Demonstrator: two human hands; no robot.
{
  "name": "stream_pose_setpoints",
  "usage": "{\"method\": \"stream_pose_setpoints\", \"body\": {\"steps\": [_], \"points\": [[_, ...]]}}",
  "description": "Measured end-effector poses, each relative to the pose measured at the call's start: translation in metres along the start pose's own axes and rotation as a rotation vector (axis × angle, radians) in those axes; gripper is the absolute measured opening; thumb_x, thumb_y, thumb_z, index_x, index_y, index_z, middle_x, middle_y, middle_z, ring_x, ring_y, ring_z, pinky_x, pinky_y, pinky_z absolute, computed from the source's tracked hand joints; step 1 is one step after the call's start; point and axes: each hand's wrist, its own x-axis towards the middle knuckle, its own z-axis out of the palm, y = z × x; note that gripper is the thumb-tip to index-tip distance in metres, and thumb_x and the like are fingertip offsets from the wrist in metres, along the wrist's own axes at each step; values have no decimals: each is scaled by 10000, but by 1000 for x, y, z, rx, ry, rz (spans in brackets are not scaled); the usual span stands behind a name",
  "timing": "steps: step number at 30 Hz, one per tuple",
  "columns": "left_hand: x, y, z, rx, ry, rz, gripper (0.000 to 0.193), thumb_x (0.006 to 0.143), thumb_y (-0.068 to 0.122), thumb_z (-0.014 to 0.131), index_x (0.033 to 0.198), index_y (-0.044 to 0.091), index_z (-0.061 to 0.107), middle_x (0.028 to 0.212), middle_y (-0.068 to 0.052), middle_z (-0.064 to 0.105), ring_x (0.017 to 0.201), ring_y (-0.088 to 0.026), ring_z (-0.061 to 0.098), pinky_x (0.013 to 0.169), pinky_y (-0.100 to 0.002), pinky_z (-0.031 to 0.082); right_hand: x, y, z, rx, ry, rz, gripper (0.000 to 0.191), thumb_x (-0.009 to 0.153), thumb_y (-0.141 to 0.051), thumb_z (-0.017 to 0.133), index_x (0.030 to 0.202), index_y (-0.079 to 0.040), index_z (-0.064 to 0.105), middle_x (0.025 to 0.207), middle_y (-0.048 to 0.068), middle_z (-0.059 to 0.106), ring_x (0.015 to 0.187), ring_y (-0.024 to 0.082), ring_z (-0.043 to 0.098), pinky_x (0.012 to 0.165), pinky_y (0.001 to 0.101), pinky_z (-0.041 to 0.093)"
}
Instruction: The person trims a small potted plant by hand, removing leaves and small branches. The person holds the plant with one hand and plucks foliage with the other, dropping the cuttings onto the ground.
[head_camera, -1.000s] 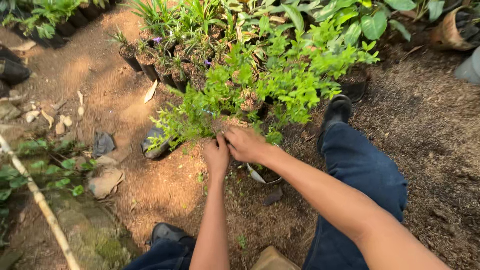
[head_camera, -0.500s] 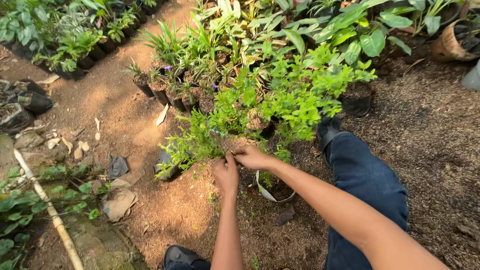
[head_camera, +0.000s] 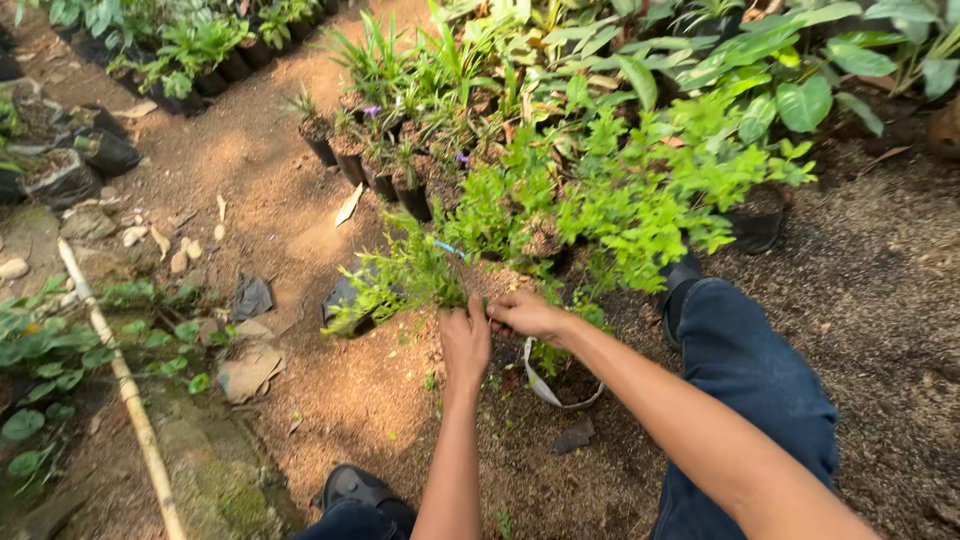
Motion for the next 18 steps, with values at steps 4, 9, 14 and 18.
{"method": "stream_pose_setpoints", "body": {"steps": [4, 9, 14, 18], "points": [[-1, 11, -6, -32, -106, -109, 668, 1061, 456, 419, 768, -49, 744, 998, -252, 578, 851, -355, 611, 832, -514, 503, -3, 2, -7, -3, -24, 20, 327, 1083, -276, 520, 1048, 18, 657, 895, 82, 642, 864, 178, 587, 924, 423, 410], [0, 14, -9, -135, -175, -87, 601, 1054, 456, 376, 876, -22, 694, 913, -194, 649, 817, -286, 640, 820, -471, 527, -9, 6, -11, 202, -67, 87, 319, 1100, -340, 496, 1185, -90, 676, 1128, 55, 615, 1156, 197, 480, 1215, 617, 167], [1, 4, -3, -112, -113, -27, 558, 1042, 457, 418, 967, -63, 604, 995, -208, 581, 869, -295, 602, 800, -490, 516, -9, 3, -6, 166, -20, 77, 285, 1022, -286, 547, 1211, -95, 642, 1243, 117, 649, 1257, 264, 544, 1194, 538, 232], [3, -1, 0, -101, -154, -68, 619, 1055, 463, 426, 838, -79, 632, 962, -248, 599, 867, -330, 606, 825, -504, 511, -13, 0, -5, 215, -17, 41, 271, 1038, -257, 568, 1199, -62, 668, 1070, 19, 640, 976, 91, 521, 970, 376, 357]]}}
